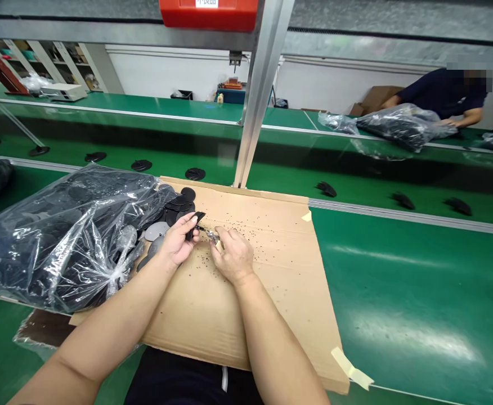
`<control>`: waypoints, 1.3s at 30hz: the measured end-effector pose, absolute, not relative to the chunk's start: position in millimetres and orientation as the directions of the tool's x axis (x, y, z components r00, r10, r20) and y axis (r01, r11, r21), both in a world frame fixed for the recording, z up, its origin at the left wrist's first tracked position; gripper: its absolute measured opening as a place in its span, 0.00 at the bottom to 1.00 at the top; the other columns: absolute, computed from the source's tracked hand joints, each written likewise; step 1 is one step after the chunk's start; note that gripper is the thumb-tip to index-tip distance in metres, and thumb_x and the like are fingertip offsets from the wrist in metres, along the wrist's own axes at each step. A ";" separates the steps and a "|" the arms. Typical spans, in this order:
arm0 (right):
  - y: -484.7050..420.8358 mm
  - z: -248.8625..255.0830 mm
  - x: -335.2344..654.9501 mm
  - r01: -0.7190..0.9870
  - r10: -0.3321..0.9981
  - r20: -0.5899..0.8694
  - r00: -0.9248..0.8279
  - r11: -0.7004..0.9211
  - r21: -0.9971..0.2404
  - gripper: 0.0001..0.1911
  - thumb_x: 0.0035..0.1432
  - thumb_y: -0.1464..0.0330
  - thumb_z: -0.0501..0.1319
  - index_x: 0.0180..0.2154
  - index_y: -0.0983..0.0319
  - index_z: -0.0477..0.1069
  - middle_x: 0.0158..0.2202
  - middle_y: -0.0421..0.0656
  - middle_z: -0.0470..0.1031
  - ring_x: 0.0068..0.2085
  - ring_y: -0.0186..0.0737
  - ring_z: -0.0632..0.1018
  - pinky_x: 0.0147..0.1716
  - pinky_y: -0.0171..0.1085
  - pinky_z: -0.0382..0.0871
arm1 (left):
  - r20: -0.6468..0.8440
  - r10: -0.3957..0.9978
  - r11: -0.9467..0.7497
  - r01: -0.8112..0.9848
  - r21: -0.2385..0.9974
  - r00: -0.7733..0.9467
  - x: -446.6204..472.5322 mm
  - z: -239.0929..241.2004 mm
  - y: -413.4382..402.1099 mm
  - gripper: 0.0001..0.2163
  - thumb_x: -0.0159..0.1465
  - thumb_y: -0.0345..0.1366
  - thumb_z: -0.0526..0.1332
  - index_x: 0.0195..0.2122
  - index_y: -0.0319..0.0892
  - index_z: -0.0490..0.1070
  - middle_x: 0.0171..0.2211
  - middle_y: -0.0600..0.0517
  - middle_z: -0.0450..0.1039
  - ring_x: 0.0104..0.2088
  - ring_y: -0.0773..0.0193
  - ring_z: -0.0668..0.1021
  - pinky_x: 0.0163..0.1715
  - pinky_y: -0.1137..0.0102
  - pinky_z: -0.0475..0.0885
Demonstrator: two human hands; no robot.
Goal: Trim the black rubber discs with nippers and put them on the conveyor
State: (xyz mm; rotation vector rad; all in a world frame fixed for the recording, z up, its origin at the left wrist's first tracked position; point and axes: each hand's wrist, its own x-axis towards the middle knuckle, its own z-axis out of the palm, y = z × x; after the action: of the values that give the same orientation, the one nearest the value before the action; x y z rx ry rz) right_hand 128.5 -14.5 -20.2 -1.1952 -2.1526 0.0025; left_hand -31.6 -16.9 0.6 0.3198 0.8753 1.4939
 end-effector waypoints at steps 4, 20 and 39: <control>-14.8 -19.4 128.7 0.768 0.778 0.511 -0.366 0.562 -0.307 0.16 0.60 0.63 0.58 0.49 0.60 0.72 0.38 0.45 0.77 0.39 0.41 0.76 0.43 0.36 0.68 | -0.298 0.942 0.105 -0.714 0.693 -0.151 -31.2 0.2 -17.3 0.18 0.51 0.29 0.70 0.43 0.38 0.69 0.29 0.55 0.69 0.20 0.75 0.70 0.18 0.79 0.64; -19.3 -12.3 125.3 0.882 0.916 0.266 -0.301 0.374 -0.286 0.21 0.57 0.71 0.55 0.53 0.54 0.70 0.43 0.43 0.77 0.42 0.43 0.76 0.40 0.36 0.68 | -0.338 0.913 0.073 -0.725 0.684 -0.227 -26.2 -4.0 -16.5 0.16 0.53 0.27 0.68 0.42 0.39 0.69 0.27 0.56 0.67 0.21 0.74 0.70 0.20 0.78 0.65; -10.7 -14.1 133.5 0.665 0.865 0.354 -0.356 0.500 -0.554 0.24 0.63 0.63 0.54 0.59 0.63 0.65 0.50 0.49 0.74 0.50 0.46 0.74 0.54 0.45 0.66 | -0.341 0.938 0.181 -0.751 0.635 -0.062 -41.1 0.8 -11.7 0.12 0.55 0.29 0.68 0.39 0.37 0.71 0.28 0.53 0.70 0.23 0.71 0.72 0.17 0.79 0.60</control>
State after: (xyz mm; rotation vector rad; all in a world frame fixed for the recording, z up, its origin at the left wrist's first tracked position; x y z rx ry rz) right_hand 133.5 -10.7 -14.1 -1.2497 -2.1304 0.4212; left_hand -41.1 -11.7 0.8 0.2844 0.8343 1.4118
